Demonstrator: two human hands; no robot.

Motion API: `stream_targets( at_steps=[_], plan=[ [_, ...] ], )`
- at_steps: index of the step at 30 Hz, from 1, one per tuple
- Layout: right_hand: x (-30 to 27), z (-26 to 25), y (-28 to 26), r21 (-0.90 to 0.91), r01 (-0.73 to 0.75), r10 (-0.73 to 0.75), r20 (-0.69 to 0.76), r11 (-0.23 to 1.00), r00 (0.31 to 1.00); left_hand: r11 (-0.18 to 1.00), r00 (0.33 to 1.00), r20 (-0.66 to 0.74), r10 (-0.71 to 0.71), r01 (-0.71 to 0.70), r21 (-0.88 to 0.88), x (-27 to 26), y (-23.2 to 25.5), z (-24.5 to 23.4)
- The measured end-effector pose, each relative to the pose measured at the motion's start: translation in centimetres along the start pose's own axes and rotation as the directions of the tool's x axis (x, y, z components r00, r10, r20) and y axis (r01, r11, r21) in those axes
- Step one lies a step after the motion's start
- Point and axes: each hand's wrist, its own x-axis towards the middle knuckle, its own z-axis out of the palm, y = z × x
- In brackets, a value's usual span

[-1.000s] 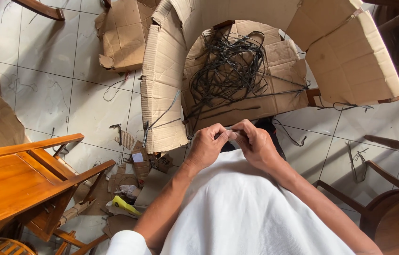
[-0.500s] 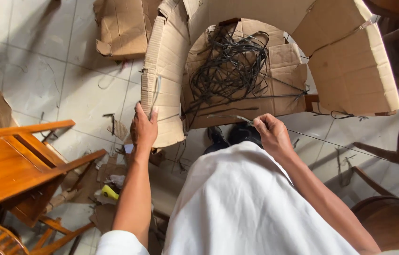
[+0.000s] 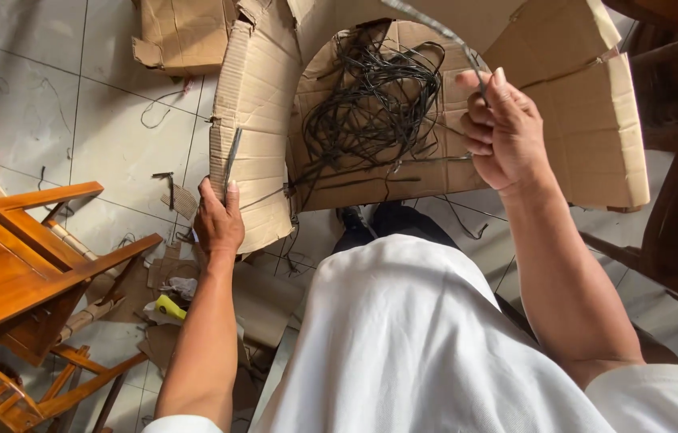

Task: Wrap the wooden parts of a chair with cardboard and secure them using plastic ties.

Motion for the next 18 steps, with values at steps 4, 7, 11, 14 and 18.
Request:
stream_targets(
  at_steps=[4, 7, 11, 14, 18],
  plan=[
    [1.0, 0.2, 0.3, -0.112, -0.073, 0.054, -0.163, 0.991, 0.985, 1.0, 1.0, -0.019, -0.007, 0.006, -0.021, -0.4, 0.0, -0.3],
    [1.6, 0.1, 2.7, -0.212, -0.171, 0.108, -0.279, 0.962, 0.954, 0.997, 0.999, -0.023, -0.046, 0.044, -0.062, -0.1, -0.1, 0.2],
    [1.2, 0.5, 8.2, -0.261, -0.324, 0.197, -0.415, 0.91, 0.888, 0.984, 0.992, 0.058, -0.111, 0.118, -0.137, 0.0, 0.5, -0.9],
    [0.4, 0.9, 12.2, -0.31, -0.467, 0.303, -0.454, 0.828, 0.838, 0.978, 0.986, 0.031, -0.166, 0.168, -0.122, 0.0, -0.3, 0.6],
    [0.3, 1.2, 17.9, -0.376, -0.549, 0.374, -0.445, 0.746, 0.813, 0.964, 0.987, 0.017, -0.161, 0.161, -0.213, 0.1, -1.6, 1.9]
  ],
)
